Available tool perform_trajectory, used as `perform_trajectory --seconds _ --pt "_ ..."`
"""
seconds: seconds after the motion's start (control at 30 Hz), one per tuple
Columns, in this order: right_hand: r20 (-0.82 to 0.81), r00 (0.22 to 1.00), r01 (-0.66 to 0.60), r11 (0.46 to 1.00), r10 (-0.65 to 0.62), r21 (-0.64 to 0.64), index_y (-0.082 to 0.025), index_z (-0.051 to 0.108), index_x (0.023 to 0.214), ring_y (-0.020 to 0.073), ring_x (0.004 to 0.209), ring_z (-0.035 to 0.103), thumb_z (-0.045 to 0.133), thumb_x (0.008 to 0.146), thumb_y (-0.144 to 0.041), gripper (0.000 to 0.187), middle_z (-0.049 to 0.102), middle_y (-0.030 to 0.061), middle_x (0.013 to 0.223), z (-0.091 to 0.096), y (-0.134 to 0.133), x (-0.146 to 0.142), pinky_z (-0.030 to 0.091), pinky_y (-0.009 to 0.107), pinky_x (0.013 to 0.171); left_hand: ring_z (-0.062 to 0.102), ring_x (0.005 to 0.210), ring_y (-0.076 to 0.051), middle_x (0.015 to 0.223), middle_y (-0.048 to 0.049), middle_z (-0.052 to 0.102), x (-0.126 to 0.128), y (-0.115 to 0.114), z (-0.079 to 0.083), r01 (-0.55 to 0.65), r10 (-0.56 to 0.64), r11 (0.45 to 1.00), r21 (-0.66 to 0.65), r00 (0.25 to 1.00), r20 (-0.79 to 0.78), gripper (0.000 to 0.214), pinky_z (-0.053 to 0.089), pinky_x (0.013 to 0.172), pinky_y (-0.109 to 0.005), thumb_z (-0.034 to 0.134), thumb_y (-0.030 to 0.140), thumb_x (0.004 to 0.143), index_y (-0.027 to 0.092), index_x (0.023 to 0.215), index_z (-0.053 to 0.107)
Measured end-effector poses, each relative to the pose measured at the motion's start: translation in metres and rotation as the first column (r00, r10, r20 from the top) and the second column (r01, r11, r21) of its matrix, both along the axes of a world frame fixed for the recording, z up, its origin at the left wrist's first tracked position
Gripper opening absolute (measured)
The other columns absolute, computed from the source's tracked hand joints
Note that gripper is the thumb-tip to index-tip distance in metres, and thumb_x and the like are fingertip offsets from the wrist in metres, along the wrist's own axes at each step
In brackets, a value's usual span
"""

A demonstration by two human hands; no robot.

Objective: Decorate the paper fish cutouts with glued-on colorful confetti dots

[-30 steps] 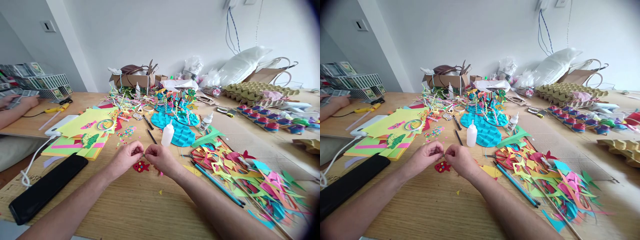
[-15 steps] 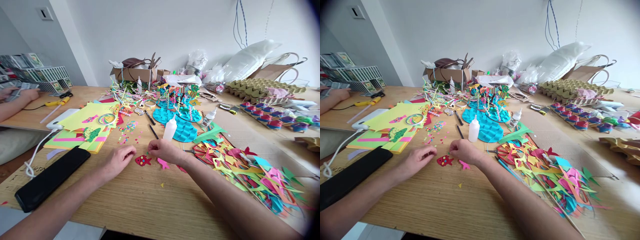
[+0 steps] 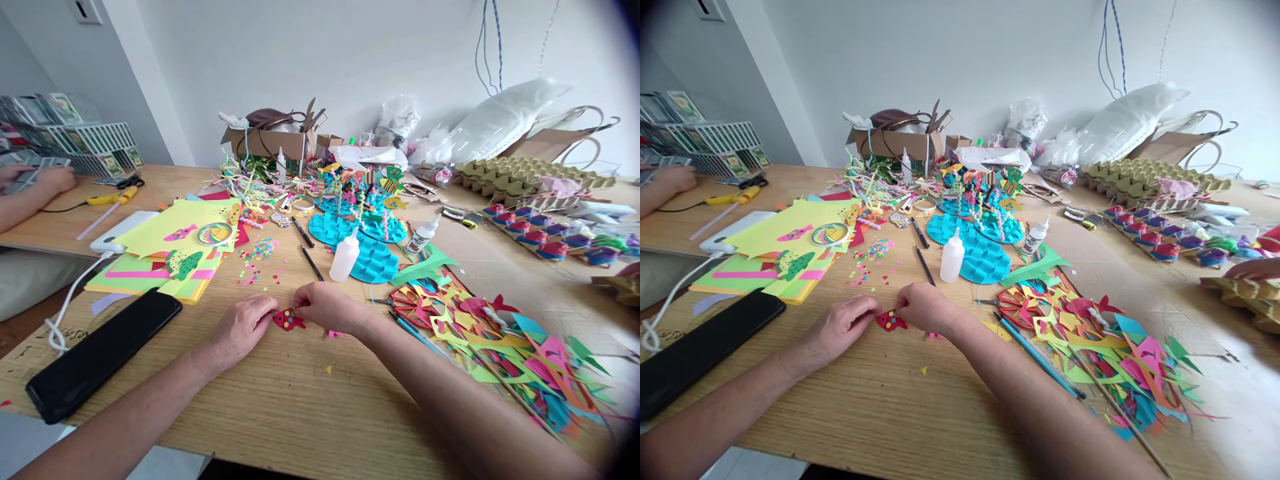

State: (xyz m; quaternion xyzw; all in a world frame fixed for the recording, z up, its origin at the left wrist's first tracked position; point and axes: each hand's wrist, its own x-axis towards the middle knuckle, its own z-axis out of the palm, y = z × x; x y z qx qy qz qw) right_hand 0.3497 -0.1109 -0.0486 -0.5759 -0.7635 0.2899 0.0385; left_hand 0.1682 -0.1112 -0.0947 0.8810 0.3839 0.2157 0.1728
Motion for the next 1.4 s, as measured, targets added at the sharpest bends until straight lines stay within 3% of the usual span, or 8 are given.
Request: perform_trajectory --seconds 0.57,0.9,1.4 --pt "0.089 0.996 0.021 1.000 -0.020 -0.015 -0.020 0.067 0.069 0.0135 0.053 0.059 0.052 0.069 -0.016 0.015 0.062 0.0004 0.057 0.005 -0.003 -0.007 0.041 0.021 0.051 0.056 0.074 -0.015 0.075 -0.0011 0.059 0.001 -0.002 -0.002 0.030 -0.030 0.994 0.100 1.000 -0.004 0.018 0.043 0.067 -0.024 0.043 0.003 0.077 0.018 0.078 0.052" --pt "0.115 0.993 0.012 1.000 -0.012 -0.003 -0.019 0.067 0.071 0.0126 0.055 0.059 0.053 0.067 -0.016 0.015 0.064 0.0004 0.062 0.005 -0.002 -0.008 0.041 0.020 0.051 0.055 0.070 -0.015 0.073 -0.0009 0.058 0.001 -0.001 -0.004 0.056 -0.062 0.987 0.148 0.997 0.038 0.018 0.043 0.064 -0.024 0.044 0.001 0.077 0.016 0.077 0.052" --pt "-0.053 0.998 -0.035 0.998 0.038 0.057 -0.019 0.064 0.075 0.0079 0.059 0.053 0.052 0.071 -0.018 0.013 0.062 -0.0029 0.066 -0.008 0.004 0.007 0.034 0.015 0.049 0.056 0.072 -0.014 0.074 -0.0007 0.059 -0.001 -0.002 -0.005 0.062 -0.069 0.985 0.162 0.997 0.039 0.017 0.043 0.065 -0.024 0.045 0.001 0.078 0.017 0.080 0.052"
